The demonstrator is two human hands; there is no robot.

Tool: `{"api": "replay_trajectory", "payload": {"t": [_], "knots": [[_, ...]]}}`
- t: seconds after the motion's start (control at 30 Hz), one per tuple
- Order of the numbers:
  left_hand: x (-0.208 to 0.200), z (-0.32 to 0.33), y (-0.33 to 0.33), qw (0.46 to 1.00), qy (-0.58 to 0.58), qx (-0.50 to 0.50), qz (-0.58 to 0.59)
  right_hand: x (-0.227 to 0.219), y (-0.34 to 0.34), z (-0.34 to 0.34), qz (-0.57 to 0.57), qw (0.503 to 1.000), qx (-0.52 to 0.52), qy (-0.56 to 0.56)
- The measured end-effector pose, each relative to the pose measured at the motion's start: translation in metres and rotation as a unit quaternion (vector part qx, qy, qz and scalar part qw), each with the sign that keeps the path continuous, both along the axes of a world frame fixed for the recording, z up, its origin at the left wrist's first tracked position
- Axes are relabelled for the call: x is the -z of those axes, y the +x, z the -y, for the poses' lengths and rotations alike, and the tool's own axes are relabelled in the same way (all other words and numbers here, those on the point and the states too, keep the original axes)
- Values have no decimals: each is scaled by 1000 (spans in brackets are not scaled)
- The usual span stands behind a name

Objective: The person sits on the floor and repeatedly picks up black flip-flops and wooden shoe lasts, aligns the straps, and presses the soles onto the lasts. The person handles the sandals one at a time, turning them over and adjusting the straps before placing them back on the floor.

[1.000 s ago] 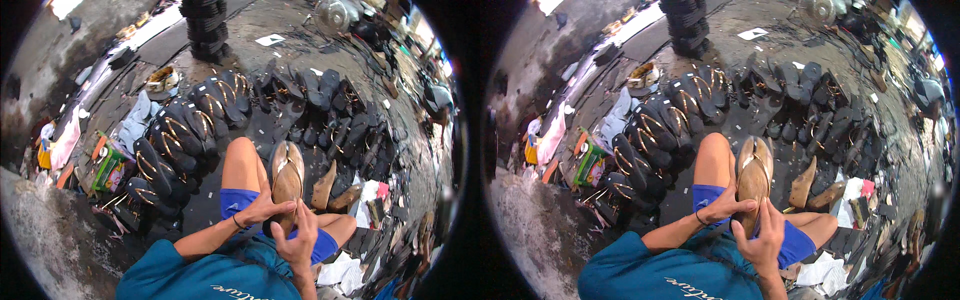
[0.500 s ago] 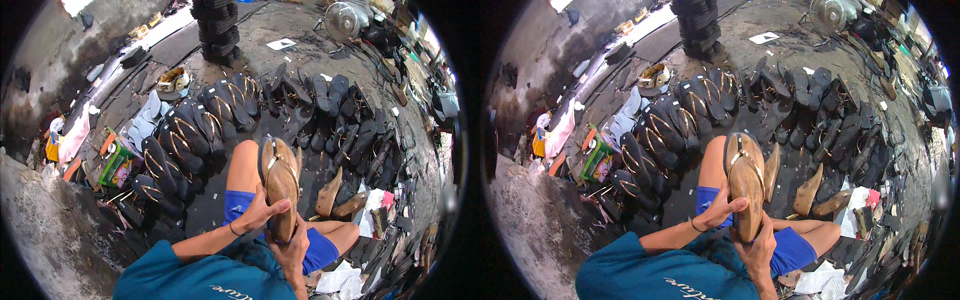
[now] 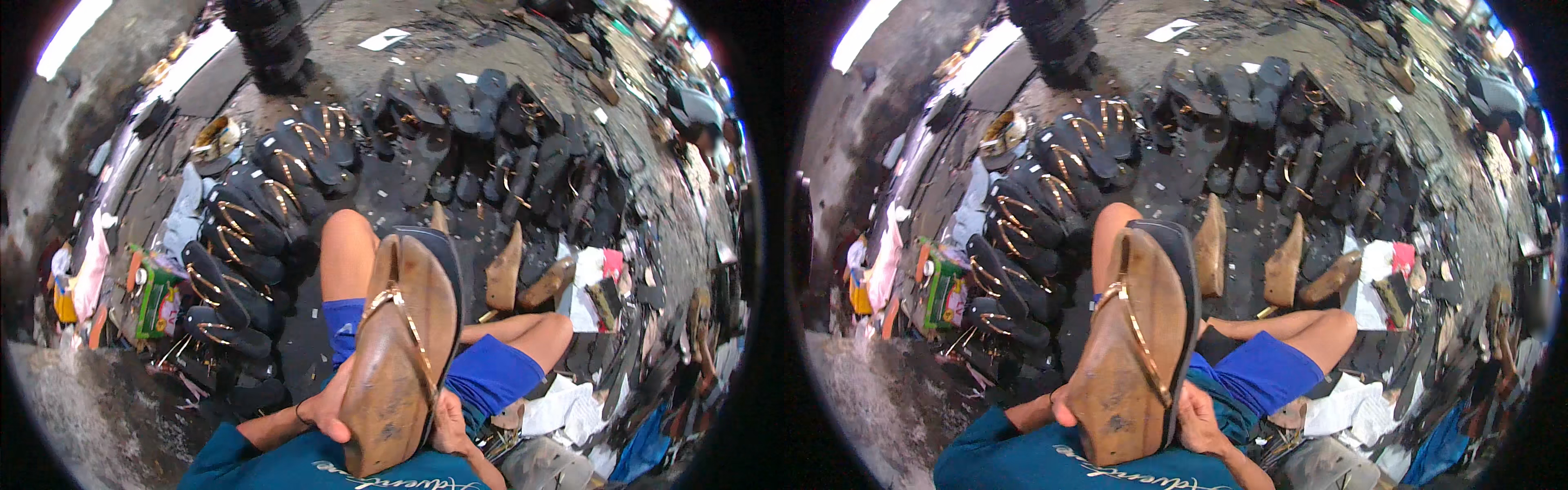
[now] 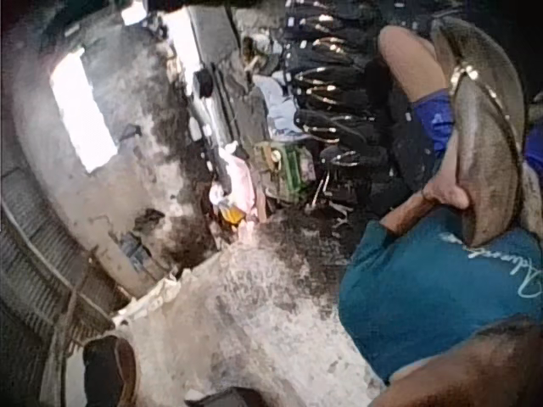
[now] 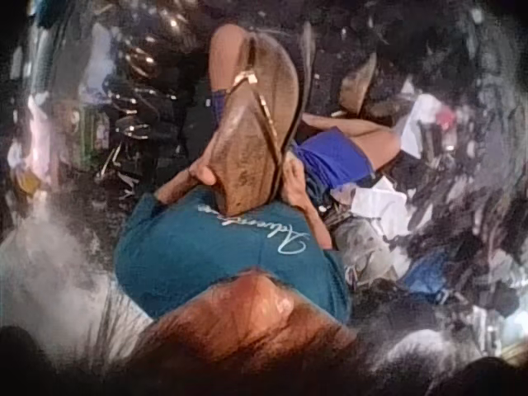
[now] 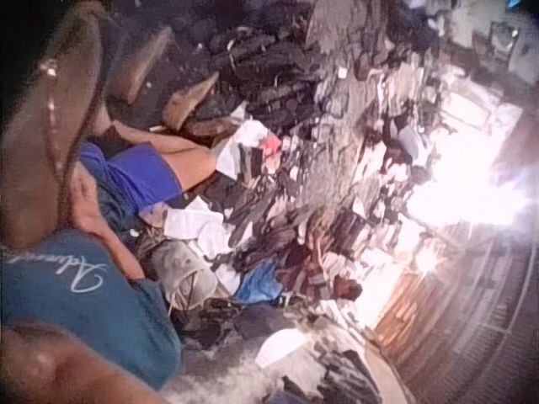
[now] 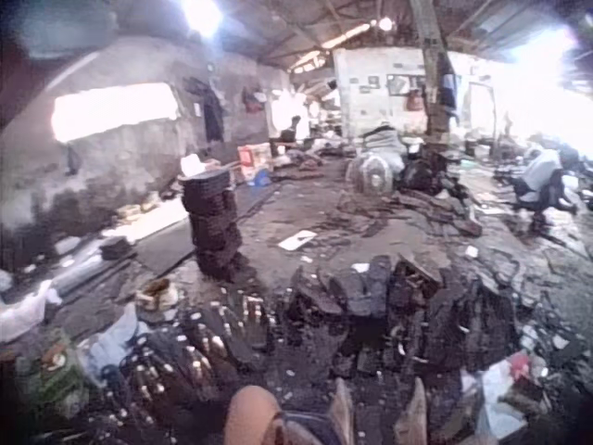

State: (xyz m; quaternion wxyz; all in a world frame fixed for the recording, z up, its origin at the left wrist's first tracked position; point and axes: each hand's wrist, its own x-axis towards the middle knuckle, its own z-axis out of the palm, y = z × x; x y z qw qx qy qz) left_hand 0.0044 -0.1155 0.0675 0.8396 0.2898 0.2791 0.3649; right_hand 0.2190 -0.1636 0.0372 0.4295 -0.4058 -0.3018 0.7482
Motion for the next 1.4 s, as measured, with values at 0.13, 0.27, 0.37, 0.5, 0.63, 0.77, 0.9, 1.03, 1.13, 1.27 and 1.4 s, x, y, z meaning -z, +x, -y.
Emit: {"api": "replay_trajectory", "payload": {"t": [0.13, 0.27, 0.37, 0.5, 0.63, 0.77, 0.9, 1.03, 1.13, 1.27, 1.4], "knots": [[61, 29, -3, 994, 67, -47, 68, -11, 9, 11, -108, 993, -15, -45], [27, 20, -10, 995, 57, 27, 76, -16, 14, 8, -195, 971, -58, -123], [19, 11, -1, 992, 70, 75, 75, -21, 14, -19, -192, 952, -93, -221], [8, -19, 20, 993, 114, 16, 20, -6, -4, -41, -38, 990, 39, -128], [-7, -76, 62, 960, 131, -183, -167, 0, 19, -58, -49, 972, 118, 197], [5, -76, 71, 933, 202, -185, -232, 1, 10, -55, 393, 887, 11, 241], [-14, -67, 65, 876, 328, -96, -341, -12, 27, -48, 74, 981, -44, 173], [-33, -62, 63, 748, 429, 50, -504, 31, 39, -35, -203, 979, 30, 18], [-26, -90, 55, 672, 520, -42, -525, 36, 22, -23, -345, 907, 236, 54], [-19, -57, 69, 875, 271, 159, -368, -13, 27, -8, -386, 871, 303, -14], [-1, -15, 66, 939, 170, 186, -232, -25, 31, 37, -344, 865, 361, -44]]}}
